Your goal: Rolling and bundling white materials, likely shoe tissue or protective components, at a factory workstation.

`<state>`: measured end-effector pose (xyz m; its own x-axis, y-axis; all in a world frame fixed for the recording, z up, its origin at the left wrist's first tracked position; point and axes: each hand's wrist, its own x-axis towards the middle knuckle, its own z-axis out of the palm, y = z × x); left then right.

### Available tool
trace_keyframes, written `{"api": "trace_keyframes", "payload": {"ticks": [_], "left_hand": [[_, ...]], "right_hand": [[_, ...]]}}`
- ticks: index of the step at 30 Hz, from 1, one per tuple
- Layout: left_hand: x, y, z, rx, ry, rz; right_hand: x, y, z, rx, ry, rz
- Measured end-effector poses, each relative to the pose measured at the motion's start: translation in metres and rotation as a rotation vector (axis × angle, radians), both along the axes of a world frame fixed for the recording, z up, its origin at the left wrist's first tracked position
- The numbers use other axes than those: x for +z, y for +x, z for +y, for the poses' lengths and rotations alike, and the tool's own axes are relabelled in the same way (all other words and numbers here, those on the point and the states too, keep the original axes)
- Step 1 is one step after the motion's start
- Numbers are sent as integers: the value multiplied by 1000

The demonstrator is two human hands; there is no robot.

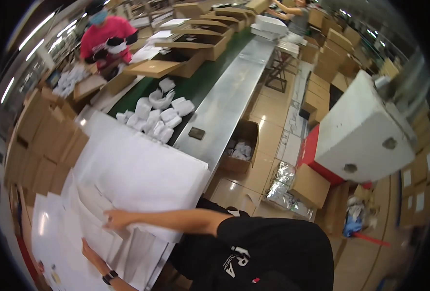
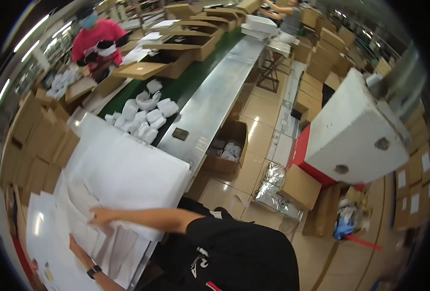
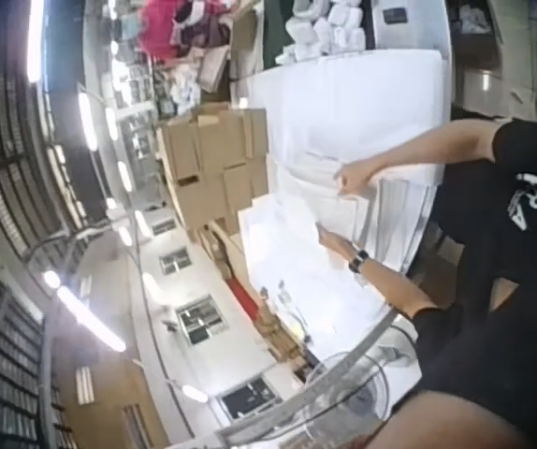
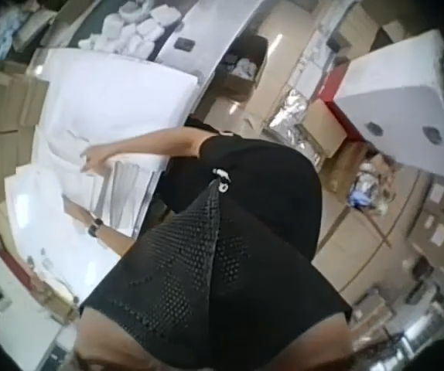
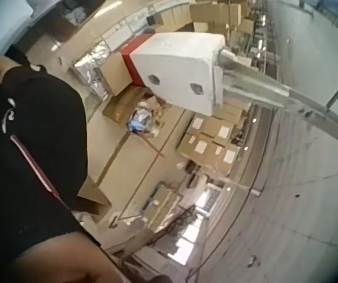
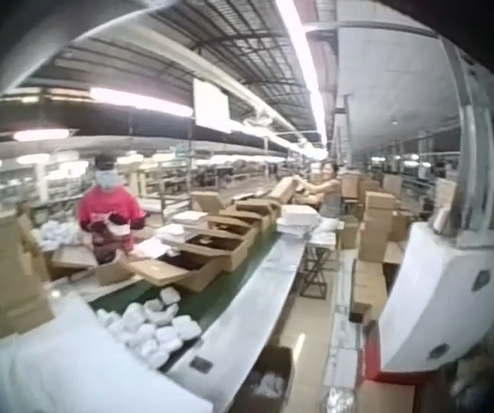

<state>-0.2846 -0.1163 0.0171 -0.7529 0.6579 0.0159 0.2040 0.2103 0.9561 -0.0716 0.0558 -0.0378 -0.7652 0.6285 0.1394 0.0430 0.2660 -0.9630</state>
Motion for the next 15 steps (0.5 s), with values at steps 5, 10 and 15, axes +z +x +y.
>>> {"api": "trace_keyframes", "payload": {"ticks": [5,10,15], "left_hand": [[-11,5,-9,107,44,33],[-16,-47,-57,235,59,293],[84,-69,-88,476,93,965]], "right_hand": [[32,-22,-43,107,-510,79],[7,-32,-45,7,-426,110],[-4,-30,-31,-166,288,-140]]}}
